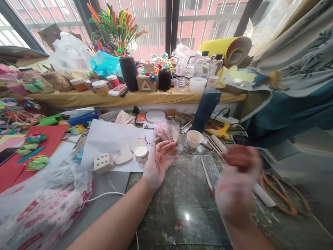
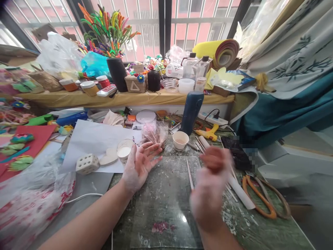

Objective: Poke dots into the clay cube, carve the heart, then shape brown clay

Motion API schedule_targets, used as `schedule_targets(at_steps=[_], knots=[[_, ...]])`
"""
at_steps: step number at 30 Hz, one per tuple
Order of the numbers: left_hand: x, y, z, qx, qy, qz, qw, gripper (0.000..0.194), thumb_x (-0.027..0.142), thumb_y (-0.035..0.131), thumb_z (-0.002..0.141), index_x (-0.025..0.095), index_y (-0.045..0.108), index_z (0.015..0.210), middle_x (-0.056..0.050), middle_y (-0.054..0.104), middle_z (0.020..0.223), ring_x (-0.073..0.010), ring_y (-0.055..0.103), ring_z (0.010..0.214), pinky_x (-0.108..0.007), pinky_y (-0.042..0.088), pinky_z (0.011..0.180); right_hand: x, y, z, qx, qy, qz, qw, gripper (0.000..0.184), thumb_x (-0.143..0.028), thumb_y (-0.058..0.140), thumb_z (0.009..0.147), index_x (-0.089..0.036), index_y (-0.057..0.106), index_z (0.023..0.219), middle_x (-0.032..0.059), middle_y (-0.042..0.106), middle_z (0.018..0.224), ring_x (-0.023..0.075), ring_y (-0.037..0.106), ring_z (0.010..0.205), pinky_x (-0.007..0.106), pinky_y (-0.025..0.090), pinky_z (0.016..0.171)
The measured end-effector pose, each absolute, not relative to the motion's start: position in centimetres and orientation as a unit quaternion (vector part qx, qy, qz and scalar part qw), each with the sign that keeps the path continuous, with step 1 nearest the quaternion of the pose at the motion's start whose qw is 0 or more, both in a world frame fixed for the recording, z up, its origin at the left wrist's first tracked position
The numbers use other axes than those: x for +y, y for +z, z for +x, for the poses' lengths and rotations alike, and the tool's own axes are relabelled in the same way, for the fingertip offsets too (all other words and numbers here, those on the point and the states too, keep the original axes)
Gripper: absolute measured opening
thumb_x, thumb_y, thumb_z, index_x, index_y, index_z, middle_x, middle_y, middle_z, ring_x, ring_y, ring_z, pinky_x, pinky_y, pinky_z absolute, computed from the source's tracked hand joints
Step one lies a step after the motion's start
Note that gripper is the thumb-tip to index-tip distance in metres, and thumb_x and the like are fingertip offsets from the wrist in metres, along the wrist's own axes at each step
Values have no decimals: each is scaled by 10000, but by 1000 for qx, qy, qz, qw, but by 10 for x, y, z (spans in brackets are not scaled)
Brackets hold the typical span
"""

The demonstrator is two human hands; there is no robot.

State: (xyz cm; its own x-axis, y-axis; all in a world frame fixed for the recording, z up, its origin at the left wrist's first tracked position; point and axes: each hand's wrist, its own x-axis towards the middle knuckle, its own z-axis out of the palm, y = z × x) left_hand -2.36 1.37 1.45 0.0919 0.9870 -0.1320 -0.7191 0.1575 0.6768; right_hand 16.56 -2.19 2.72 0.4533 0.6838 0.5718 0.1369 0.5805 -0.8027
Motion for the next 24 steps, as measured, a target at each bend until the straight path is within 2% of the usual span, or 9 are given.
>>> schedule_targets(at_steps=[4, 7, 10, 12, 14, 17, 20, 22, 24], knots=[[15, 19, -30, 340, 600, 195, 697, 449, 603, 771, 805, 198, 670, 971, -24, 736, 846, -125, 648, 594, -205, 475, 495, -39, 12, 147, -678, 326, -433, 496, 612, -430, 726, 890, -390, 546, 1473, 39, 429, 1632, 362, 293, 1545, 659, 221, 1235], [17, 19, -31, 389, 636, 207, 634, 415, 533, 842, 745, 186, 633, 835, 48, 622, 634, -42, 438, 408, -151, 282, 379, -41, 7, 144, -557, 437, -454, 541, 489, -427, 673, 943, -360, 607, 1423, 60, 504, 1577, 311, 449, 1458, 581, 296, 1234], [11, 19, -24, 423, 628, 289, 585, 378, 520, 834, 758, 199, 636, 785, 52, 576, 559, -68, 440, 409, -179, 306, 388, -39, 10, 137, -361, 625, -422, 549, 396, -472, 703, 923, -281, 710, 1269, 91, 659, 1400, 282, 619, 1277, 494, 449, 1135], [2, 21, -17, 436, 602, 376, 554, 303, 476, 828, 785, 210, 684, 788, 22, 609, 583, -120, 545, 492, -232, 449, 485, -39, 15, 130, -245, 740, -349, 521, 402, -521, 683, 923, -239, 728, 1206, 99, 716, 1290, 271, 684, 1154, 466, 529, 1035], [-8, 24, -14, 418, 555, 507, 510, 228, 377, 872, 746, 227, 766, 881, -66, 736, 823, -245, 697, 812, -381, 577, 820, -40, 20, 123, -168, 810, -283, 485, 428, -560, 642, 934, -208, 739, 1157, 92, 757, 1148, 252, 719, 1029, 427, 585, 919], [-20, 31, -15, 354, 465, 679, 444, 628, 284, 956, 610, 277, 764, 1209, -139, 652, 1393, -424, 515, 1355, -576, 293, 1229, -39, 24, 124, -100, 827, -275, 480, 340, -503, 694, 899, -191, 756, 1019, 47, 758, 901, 200, 715, 838, 328, 608, 744], [-22, 32, -19, 323, 431, 710, 453, 824, 312, 962, 625, 306, 655, 1390, -128, 485, 1586, -431, 393, 1474, -596, 225, 1258, -35, 29, 145, -105, 780, -331, 521, 199, -388, 761, 824, -192, 735, 848, 22, 706, 754, 156, 646, 628, 241, 516, 492], [-18, 27, -21, 332, 461, 656, 496, 643, 360, 884, 754, 291, 674, 1357, -129, 506, 1569, -395, 425, 1464, -565, 282, 1239, -31, 32, 166, -164, 692, -378, 593, 206, -363, 741, 805, -205, 673, 693, 8, 629, 639, 141, 572, 515, 220, 388, 378], [-11, 20, -20, 349, 511, 551, 560, 439, 430, 788, 857, 252, 722, 1253, -146, 601, 1466, -365, 526, 1382, -531, 377, 1180, -29, 35, 183, -240, 526, -431, 693, 232, -334, 704, 814, -237, 622, 620, 12, 590, 611, 170, 585, 532, 272, 409, 401]])
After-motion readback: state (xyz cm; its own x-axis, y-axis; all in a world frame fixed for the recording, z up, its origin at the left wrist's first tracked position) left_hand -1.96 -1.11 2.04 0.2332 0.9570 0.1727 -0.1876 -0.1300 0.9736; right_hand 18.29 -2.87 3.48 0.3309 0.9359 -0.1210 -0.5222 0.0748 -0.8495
